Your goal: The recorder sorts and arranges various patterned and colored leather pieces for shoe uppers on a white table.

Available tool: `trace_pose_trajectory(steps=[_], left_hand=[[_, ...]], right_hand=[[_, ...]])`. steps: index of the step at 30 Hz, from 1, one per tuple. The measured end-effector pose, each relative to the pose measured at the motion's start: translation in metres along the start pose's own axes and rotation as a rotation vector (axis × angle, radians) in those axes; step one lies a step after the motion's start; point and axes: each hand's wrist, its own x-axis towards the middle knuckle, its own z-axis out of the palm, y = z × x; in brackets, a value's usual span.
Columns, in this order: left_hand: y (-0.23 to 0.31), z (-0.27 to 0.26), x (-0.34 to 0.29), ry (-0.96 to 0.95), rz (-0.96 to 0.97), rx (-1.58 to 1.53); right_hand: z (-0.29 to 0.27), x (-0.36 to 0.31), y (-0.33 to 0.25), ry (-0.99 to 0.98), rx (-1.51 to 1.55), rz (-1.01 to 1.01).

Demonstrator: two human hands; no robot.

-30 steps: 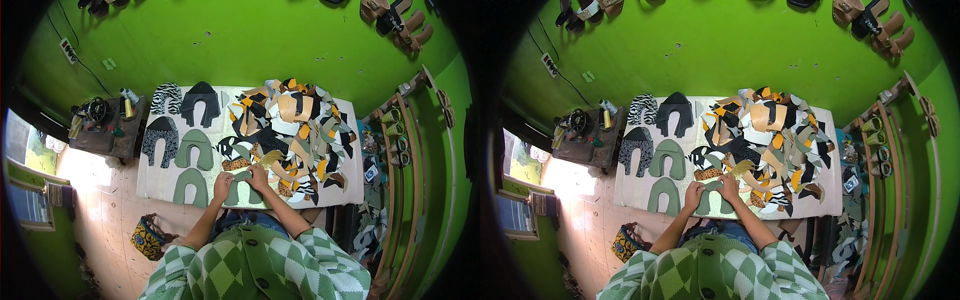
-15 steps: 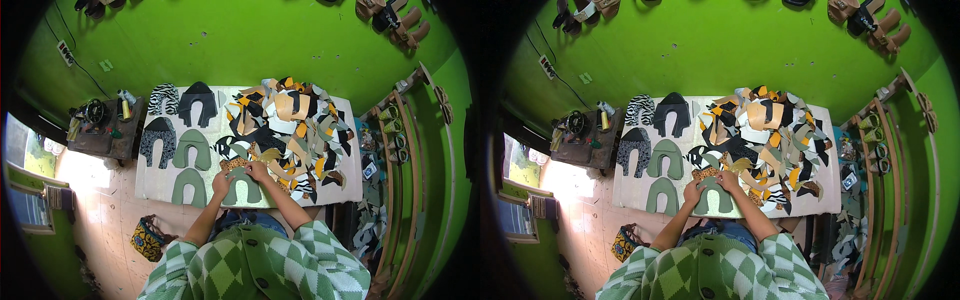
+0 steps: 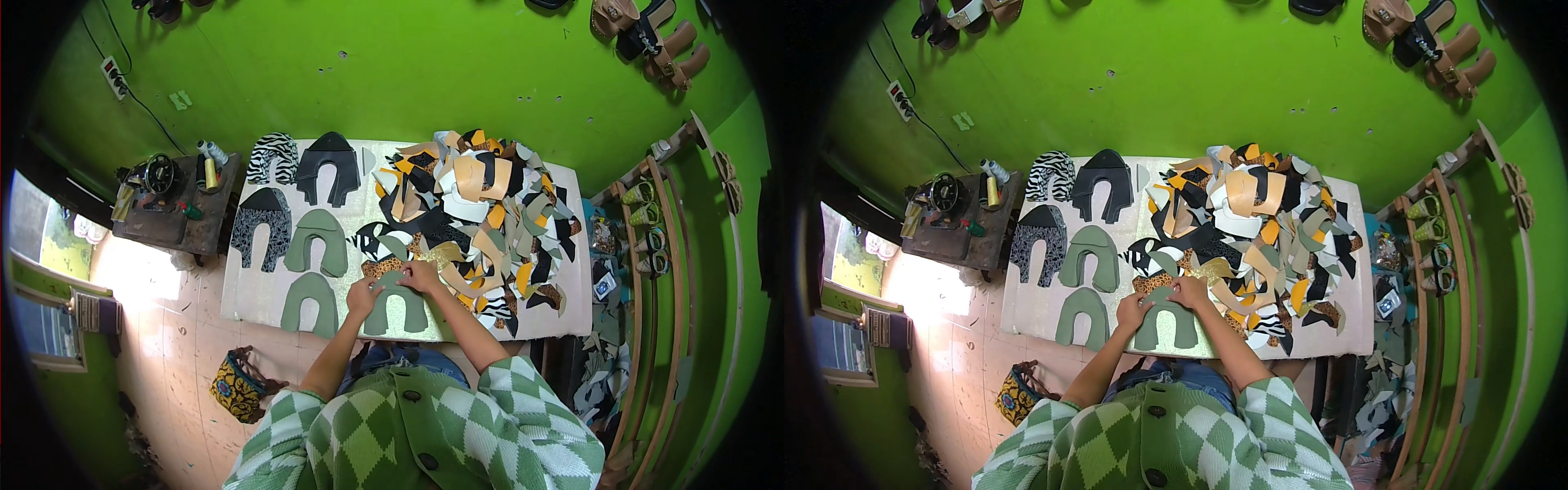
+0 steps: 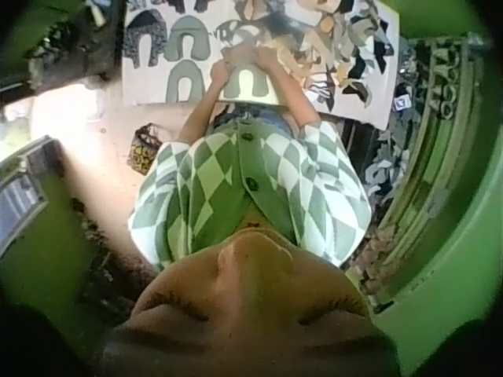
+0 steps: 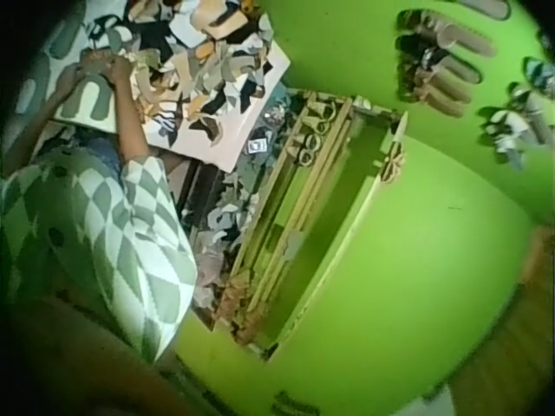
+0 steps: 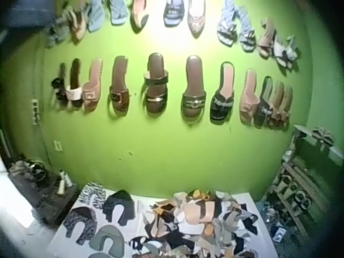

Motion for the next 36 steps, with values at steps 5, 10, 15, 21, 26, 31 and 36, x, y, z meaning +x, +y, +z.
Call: trace_pose_trajectory(steps=[5,10,15,21,26,31,36], left_hand=[[0.002,0.001,0.001,-0.034,-0.013,-0.014],[-0.001,0.0,0.0,-0.037,0.031,-0.016],[0.0,-0.005,-0.001,-0.058,0.036,-0.03],[0.002,-0.006,-0.002,-0.065,0.075,-0.061],[0.002,-0.007,-0.004,-0.045,0.107,-0.079],[0.001,-0.009,-0.005,-0.008,0.161,-0.132],[0.007,-0.012,-0.007,0.0,0.2,-0.169]], right_hand=[[-0.001,-0.004,-0.002,0.0,-0.128,-0.038],[0.002,-0.003,0.003,0.005,-0.077,-0.055],[-0.004,-0.005,-0.001,-0.081,-0.056,-0.064],[0.003,-0.004,0.006,-0.062,-0.198,-0.105],[0.002,-0.002,0.005,-0.092,-0.255,-0.081],[-0.006,-0.005,-0.001,-0.114,-0.131,-0.086],[0.0,0.001,0.01,-0.093,-0.144,-0.104]])
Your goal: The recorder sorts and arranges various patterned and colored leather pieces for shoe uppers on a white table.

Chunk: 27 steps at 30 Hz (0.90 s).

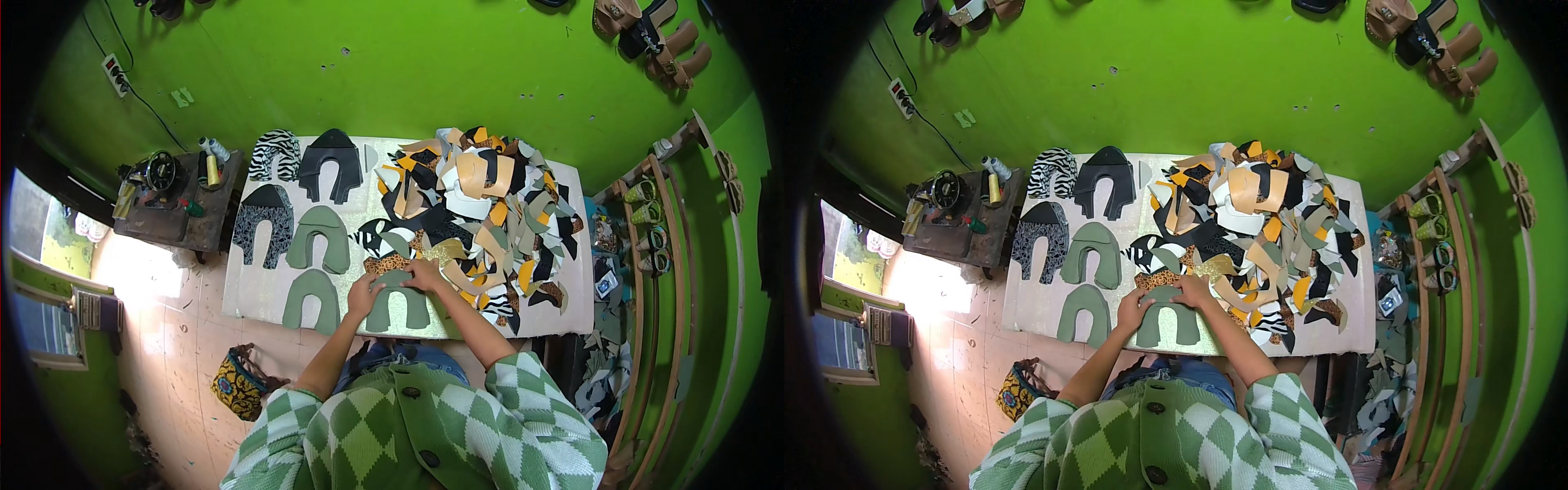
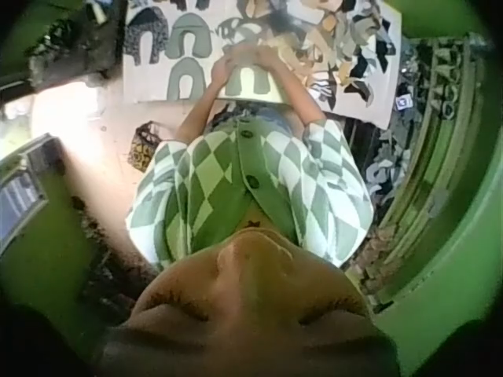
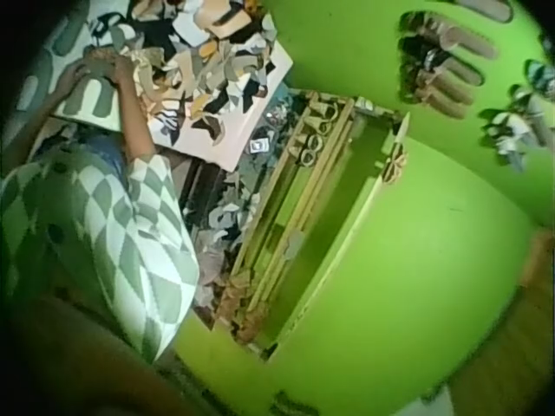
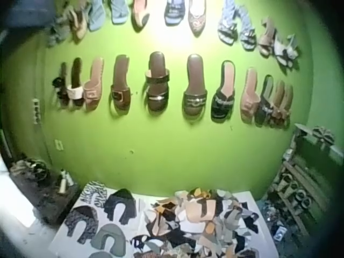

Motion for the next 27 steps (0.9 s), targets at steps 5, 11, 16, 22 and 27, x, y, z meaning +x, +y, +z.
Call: trace_pose_trajectory(steps=[5,11,16,22,27], left_hand=[[0.001,-0.003,0.0,-0.004,-0.005,-0.013],[0.003,-0.001,0.001,-0.005,-0.009,-0.027],[-0.003,-0.002,-0.002,0.016,-0.029,-0.042],[-0.005,0.0,-0.001,0.002,-0.052,-0.022],[-0.003,-0.002,0.0,-0.005,-0.013,-0.07]], right_hand=[[0.005,0.007,0.008,-0.047,0.008,0.002],[0.013,0.013,0.026,-0.092,0.141,-0.042],[-0.001,0.012,0.008,-0.17,0.066,-0.013],[-0.007,0.007,0.002,-0.149,0.041,-0.021],[-0.009,0.007,0.0,-0.175,0.104,-0.015]])
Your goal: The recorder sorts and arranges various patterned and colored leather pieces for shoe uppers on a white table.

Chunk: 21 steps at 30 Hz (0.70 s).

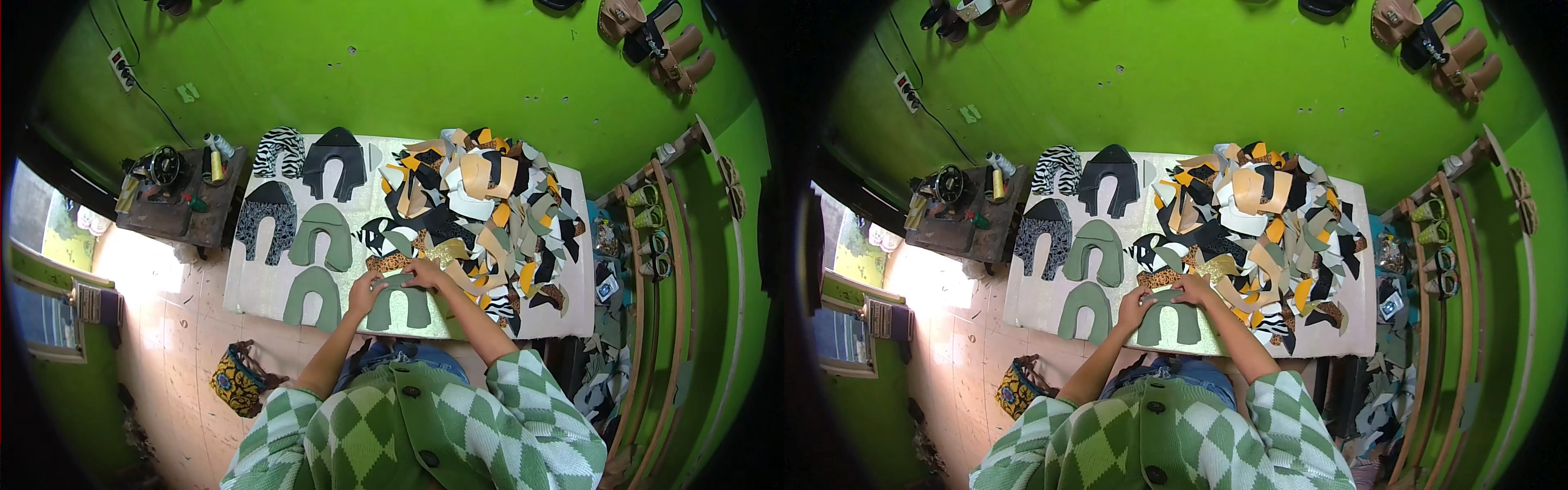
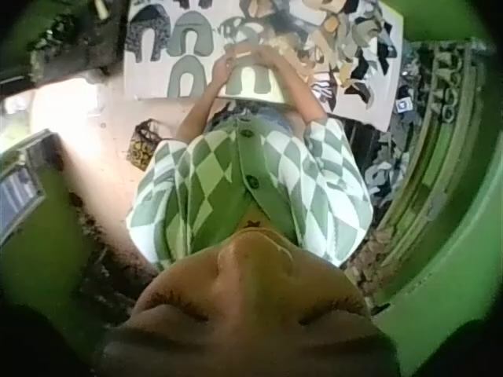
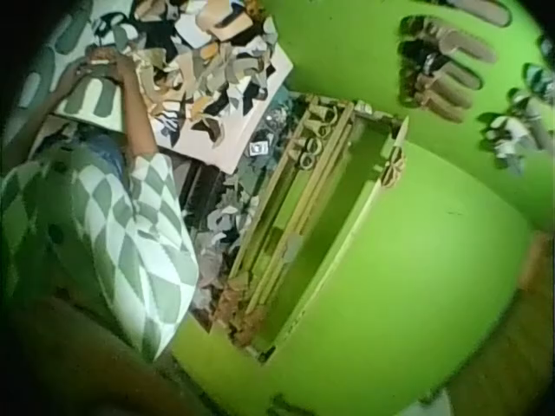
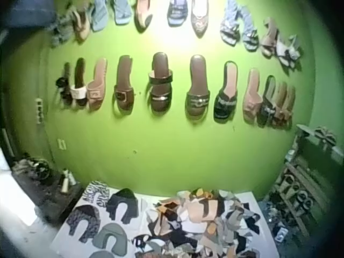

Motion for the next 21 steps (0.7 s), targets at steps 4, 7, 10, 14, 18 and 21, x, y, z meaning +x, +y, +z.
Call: trace_pose_trajectory(steps=[4,7,10,14,18,21], left_hand=[[0.005,-0.002,-0.001,-0.013,0.012,-0.032],[0.005,-0.003,0.0,-0.021,0.013,-0.028],[0.005,-0.005,-0.001,-0.022,-0.008,-0.032],[0.007,-0.005,0.0,-0.019,-0.006,-0.03],[0.006,-0.007,0.0,-0.018,-0.024,-0.005],[0.01,-0.005,0.003,-0.027,-0.007,-0.014]], right_hand=[[0.003,0.003,0.006,0.018,-0.029,-0.034],[0.006,0.007,0.011,0.008,-0.014,-0.075],[0.004,0.007,0.011,-0.017,-0.011,-0.081],[0.002,0.01,0.013,-0.036,-0.098,-0.073],[-0.002,0.013,0.009,-0.083,-0.182,-0.03],[0.005,0.018,0.026,-0.086,-0.147,-0.052]])
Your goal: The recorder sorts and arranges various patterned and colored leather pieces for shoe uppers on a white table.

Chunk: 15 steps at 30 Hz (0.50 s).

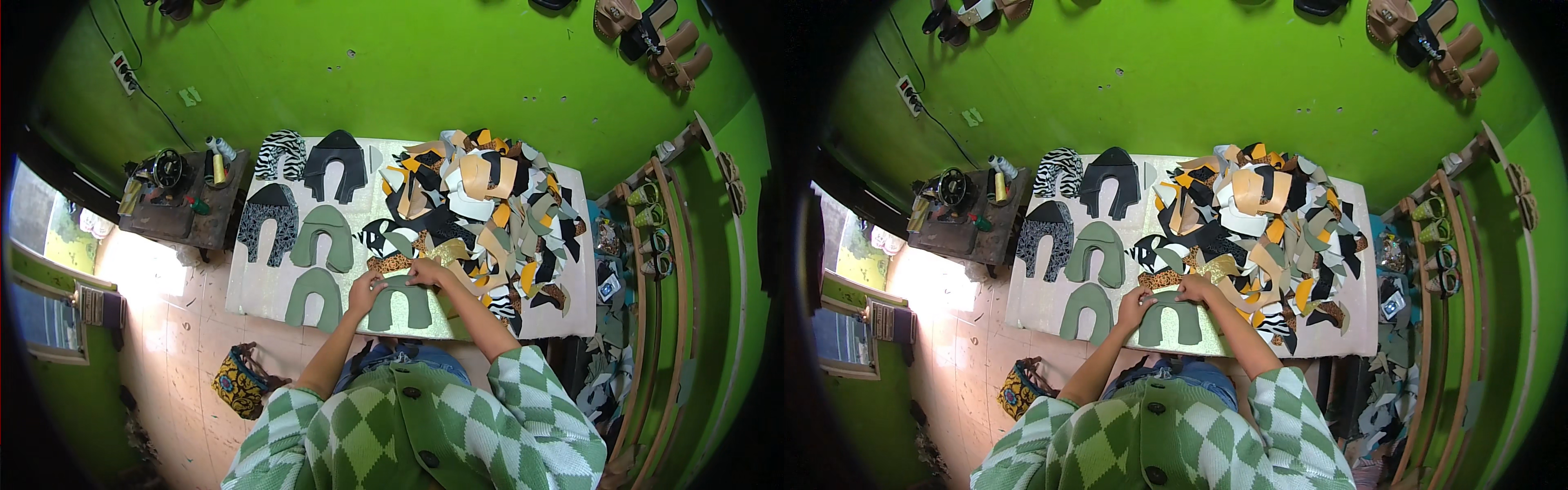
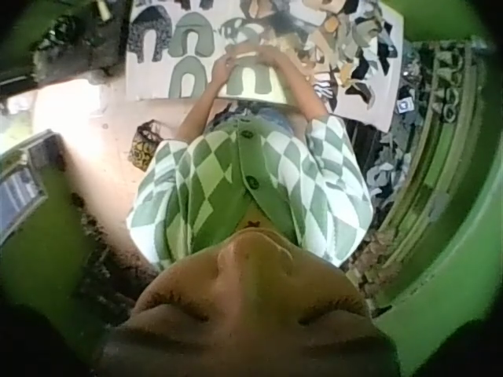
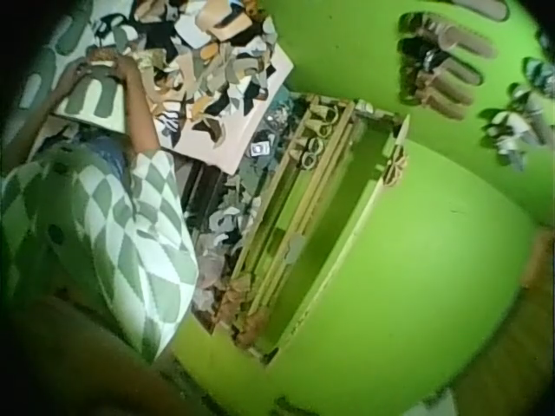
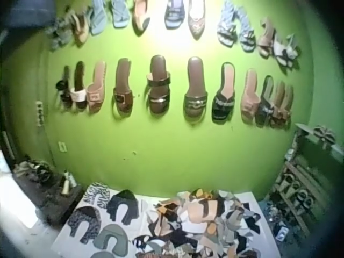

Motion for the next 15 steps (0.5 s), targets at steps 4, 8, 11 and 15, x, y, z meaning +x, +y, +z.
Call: trace_pose_trajectory(steps=[4,8,11,15], left_hand=[[-0.007,-0.003,-0.003,0.014,0.01,-0.024],[0.0,0.0,0.001,-0.011,0.028,-0.049],[-0.005,-0.001,-0.001,-0.008,-0.002,-0.066],[-0.014,0.0,0.0,-0.003,-0.037,-0.048]], right_hand=[[-0.014,-0.007,-0.021,-0.082,0.065,0.008],[0.003,-0.001,0.006,-0.004,0.031,-0.041],[0.0,-0.004,-0.005,0.034,-0.026,-0.012],[-0.009,-0.01,-0.017,0.011,-0.043,0.03]])
